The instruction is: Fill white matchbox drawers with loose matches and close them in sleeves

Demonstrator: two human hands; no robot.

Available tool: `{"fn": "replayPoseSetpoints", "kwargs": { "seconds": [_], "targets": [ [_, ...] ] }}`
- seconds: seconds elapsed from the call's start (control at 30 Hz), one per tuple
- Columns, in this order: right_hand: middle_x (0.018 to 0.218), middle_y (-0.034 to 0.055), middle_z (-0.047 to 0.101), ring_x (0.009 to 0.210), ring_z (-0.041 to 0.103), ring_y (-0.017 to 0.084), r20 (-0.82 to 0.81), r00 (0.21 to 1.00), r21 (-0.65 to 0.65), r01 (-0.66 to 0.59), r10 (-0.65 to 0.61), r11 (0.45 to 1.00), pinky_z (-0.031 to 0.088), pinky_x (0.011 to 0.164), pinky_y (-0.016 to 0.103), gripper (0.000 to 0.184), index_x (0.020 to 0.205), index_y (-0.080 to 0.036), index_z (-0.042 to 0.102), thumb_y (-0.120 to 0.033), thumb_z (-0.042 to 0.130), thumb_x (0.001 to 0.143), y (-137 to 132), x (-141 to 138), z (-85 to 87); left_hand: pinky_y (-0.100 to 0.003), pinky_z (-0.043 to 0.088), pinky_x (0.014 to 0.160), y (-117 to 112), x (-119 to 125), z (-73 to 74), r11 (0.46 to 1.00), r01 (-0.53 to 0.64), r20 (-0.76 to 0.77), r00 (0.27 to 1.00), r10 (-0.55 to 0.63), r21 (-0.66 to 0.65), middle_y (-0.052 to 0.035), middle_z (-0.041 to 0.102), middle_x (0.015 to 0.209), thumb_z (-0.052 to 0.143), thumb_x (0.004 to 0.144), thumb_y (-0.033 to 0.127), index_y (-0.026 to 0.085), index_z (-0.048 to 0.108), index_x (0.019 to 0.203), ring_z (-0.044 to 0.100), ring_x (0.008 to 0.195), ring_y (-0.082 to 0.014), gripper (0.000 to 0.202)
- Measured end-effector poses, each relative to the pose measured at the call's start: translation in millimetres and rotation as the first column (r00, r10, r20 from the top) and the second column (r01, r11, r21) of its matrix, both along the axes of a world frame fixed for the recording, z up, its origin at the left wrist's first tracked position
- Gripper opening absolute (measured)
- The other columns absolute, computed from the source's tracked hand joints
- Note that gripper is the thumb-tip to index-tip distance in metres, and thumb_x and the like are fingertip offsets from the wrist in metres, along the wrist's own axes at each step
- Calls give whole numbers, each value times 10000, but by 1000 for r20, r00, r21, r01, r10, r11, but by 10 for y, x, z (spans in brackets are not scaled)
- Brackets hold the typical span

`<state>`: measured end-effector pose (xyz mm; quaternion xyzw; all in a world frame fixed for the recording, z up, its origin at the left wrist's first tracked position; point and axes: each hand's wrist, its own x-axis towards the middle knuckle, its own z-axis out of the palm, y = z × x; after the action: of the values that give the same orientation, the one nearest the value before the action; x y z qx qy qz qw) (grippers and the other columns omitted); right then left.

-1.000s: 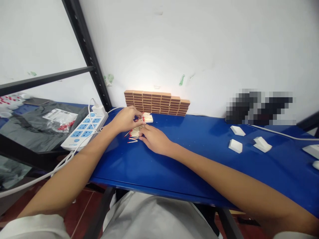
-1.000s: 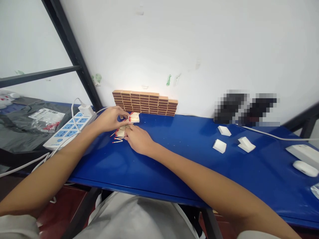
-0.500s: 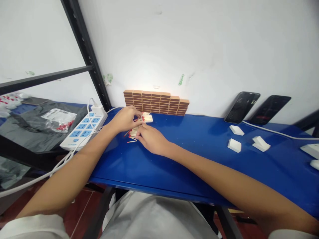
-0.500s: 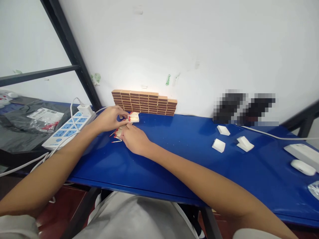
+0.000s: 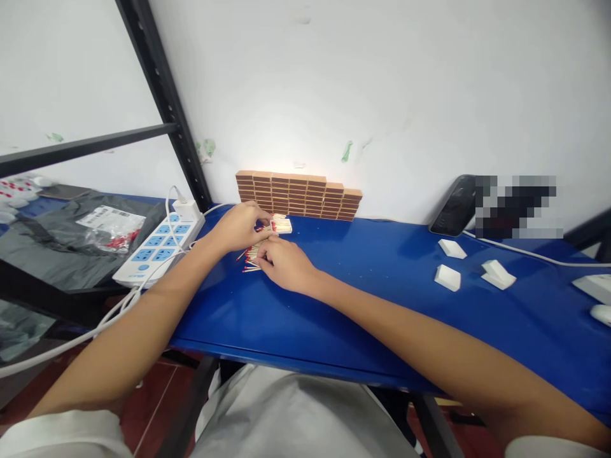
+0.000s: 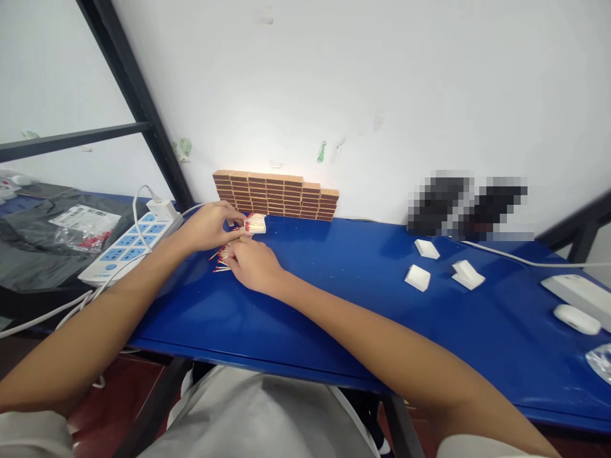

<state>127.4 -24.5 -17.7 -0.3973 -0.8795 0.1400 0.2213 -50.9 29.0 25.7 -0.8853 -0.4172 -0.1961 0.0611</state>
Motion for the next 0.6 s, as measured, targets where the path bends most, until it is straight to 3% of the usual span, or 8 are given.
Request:
{"fn": "replayPoseSetpoints", "kwargs": {
  "seconds": [0.13,0.37,0.53,0.6],
  "targets": [
    [979,29,740,858,655,182,-21,1000,-27,0,0,1000,371,666,279,127,862,-212,677,-250,628,973,34,-51,-35,-374,503,818,-19,7,19,1000,10,12,1000,-10,3,-112,785,959,708,900,426,174,798,1009,683,940,-283,289],
    [756,22,700,689,603,161,68,997,-93,-36,42,995,316,584,287,255,692,-202,633,-169,577,938,35,-22,10,-364,491,793,-5,0,9,1000,9,-15,1000,-9,9,-104,782,946,717,898,433,184,799,974,679,926,-281,273],
    [1008,40,725,865,635,174,-33,997,-24,-64,64,998,383,678,277,81,911,-196,656,-222,602,966,20,20,7,-368,484,794,-8,5,17,1000,5,-5,1000,-5,7,-108,780,937,719,899,426,175,802,969,678,926,-285,275],
    [1115,65,706,944,641,195,-43,996,-11,-78,77,997,413,731,290,145,1005,-190,654,-330,656,967,3,32,7,-366,480,794,-15,11,24,1000,0,-1,1000,0,5,-105,779,934,718,899,419,179,804,983,676,925,-284,268]
  ]
}}
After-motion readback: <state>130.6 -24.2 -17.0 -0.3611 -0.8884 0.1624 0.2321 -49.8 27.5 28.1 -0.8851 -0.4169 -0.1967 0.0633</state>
